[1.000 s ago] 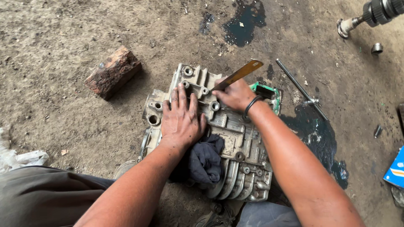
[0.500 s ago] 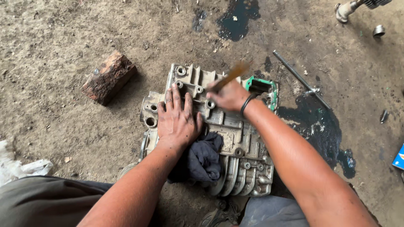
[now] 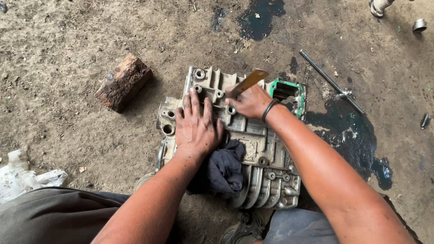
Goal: The person scrapes the surface of an engine block with a yellow scraper and wipes it with a dark cloth. The person repeatedly scrapes and wipes the same areas of the engine block.
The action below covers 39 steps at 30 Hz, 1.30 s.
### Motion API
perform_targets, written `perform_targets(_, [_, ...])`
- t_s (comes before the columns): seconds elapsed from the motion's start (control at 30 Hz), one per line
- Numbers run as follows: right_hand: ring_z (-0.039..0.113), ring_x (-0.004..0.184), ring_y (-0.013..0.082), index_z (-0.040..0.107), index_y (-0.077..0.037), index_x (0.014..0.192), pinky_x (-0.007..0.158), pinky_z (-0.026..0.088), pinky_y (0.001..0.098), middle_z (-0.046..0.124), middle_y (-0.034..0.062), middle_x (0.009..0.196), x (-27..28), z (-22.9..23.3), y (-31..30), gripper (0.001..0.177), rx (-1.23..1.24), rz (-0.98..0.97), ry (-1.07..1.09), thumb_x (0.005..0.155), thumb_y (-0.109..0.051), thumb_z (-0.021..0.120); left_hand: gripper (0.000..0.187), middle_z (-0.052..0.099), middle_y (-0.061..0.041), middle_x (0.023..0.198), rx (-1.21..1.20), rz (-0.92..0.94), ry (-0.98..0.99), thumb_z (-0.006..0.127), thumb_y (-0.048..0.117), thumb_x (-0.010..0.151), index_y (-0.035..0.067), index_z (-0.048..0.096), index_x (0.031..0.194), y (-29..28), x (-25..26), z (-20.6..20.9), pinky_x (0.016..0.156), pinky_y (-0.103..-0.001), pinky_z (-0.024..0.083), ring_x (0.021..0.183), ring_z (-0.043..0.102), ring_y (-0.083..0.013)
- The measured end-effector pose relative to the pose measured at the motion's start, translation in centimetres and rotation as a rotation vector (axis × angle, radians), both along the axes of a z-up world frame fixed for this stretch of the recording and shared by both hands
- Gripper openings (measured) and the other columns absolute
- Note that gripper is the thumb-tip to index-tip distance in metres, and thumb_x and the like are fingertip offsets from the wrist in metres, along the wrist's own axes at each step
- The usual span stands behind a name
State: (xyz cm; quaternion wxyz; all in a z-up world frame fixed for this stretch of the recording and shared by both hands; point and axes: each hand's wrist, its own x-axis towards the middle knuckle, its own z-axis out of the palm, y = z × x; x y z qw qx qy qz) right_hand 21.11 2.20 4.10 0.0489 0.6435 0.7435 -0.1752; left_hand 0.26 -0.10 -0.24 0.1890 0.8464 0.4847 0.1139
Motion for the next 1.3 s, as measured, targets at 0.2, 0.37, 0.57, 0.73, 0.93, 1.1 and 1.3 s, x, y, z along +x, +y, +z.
perform_targets(0.2, [0.068, 0.079, 0.0322, 0.067, -0.011, 0.094, 0.073, 0.053, 0.0488, 0.067, 0.0134, 0.079, 1.2, -0.5, -0.1, 0.021, 0.067, -0.045, 0.096, 0.098, -0.031, 0.063, 0.075, 0.024, -0.032, 0.161, 0.015, 0.01, -0.014, 0.053, 0.051, 0.09, 0.005, 0.045, 0.15, -0.1, 0.1, -0.1, 0.111, -0.057, 0.028, 0.148, 0.029, -0.0429])
perform_targets(0.37, [0.065, 0.075, 0.0299, 0.064, -0.011, 0.085, 0.069, 0.053, 0.0481, 0.065, 0.0112, 0.075, 1.0, -0.7, -0.6, 0.024, 0.038, 0.011, 0.066, 0.098, -0.03, 0.062, 0.075, 0.025, -0.032, 0.161, 0.037, 0.013, -0.025, 0.053, 0.051, 0.09, 0.005, 0.045, 0.149, -0.2, 0.0, -0.3, 0.11, -0.057, 0.029, 0.147, 0.03, -0.0427])
perform_targets(0.57, [0.064, 0.072, 0.0278, 0.062, -0.011, 0.087, 0.064, 0.052, 0.045, 0.065, 0.0091, 0.078, 1.3, -0.8, -0.2, 0.02, 0.104, 0.01, 0.001, 0.1, -0.026, 0.059, 0.075, 0.023, -0.032, 0.16, 0.038, 0.011, -0.013, 0.052, 0.051, 0.089, 0.005, 0.045, 0.148, 0.0, 0.1, 0.0, 0.11, -0.058, 0.027, 0.146, 0.029, -0.0427])
perform_targets(0.73, [0.063, 0.068, 0.0247, 0.061, -0.009, 0.082, 0.061, 0.054, 0.0418, 0.065, 0.0069, 0.077, 1.2, -0.4, -0.4, 0.024, 0.058, 0.123, 0.049, 0.101, -0.024, 0.058, 0.074, 0.023, -0.031, 0.161, 0.009, 0.007, 0.001, 0.052, 0.051, 0.09, 0.006, 0.045, 0.149, -0.2, 0.0, 0.2, 0.112, -0.057, 0.026, 0.147, 0.028, -0.0425])
perform_targets(0.93, [0.066, 0.071, 0.021, 0.059, -0.011, 0.081, 0.069, 0.057, 0.0362, 0.064, 0.0049, 0.075, 1.3, -1.8, -0.8, 0.028, 0.011, 0.056, 0.073, 0.105, -0.011, 0.046, 0.075, 0.022, -0.031, 0.162, 0.024, 0.007, -0.012, 0.051, 0.051, 0.09, 0.006, 0.045, 0.149, -0.3, 0.0, 0.0, 0.112, -0.057, 0.026, 0.148, 0.027, -0.0418])
perform_targets(1.1, [0.062, 0.067, 0.027, 0.062, -0.008, 0.081, 0.063, 0.055, 0.0441, 0.064, 0.0101, 0.072, 2.0, -1.4, 0.4, 0.019, 0.218, 0.217, 0.041, 0.096, -0.019, 0.065, 0.074, 0.022, -0.03, 0.162, 0.01, 0.012, 0.005, 0.052, 0.051, 0.09, 0.007, 0.044, 0.15, -0.2, 0.1, 0.0, 0.112, -0.057, 0.025, 0.148, 0.026, -0.0414])
perform_targets(1.3, [0.065, 0.065, 0.024, 0.061, -0.012, 0.082, 0.062, 0.059, 0.0392, 0.065, 0.0068, 0.072, 1.6, -1.5, -0.5, 0.023, 0.08, 0.17, 0.135, 0.102, -0.011, 0.05, 0.075, 0.022, -0.031, 0.161, 0.022, 0.012, 0.004, 0.052, 0.052, 0.09, 0.006, 0.045, 0.149, -0.1, 0.0, 0.0, 0.113, -0.056, 0.025, 0.148, 0.027, -0.042])
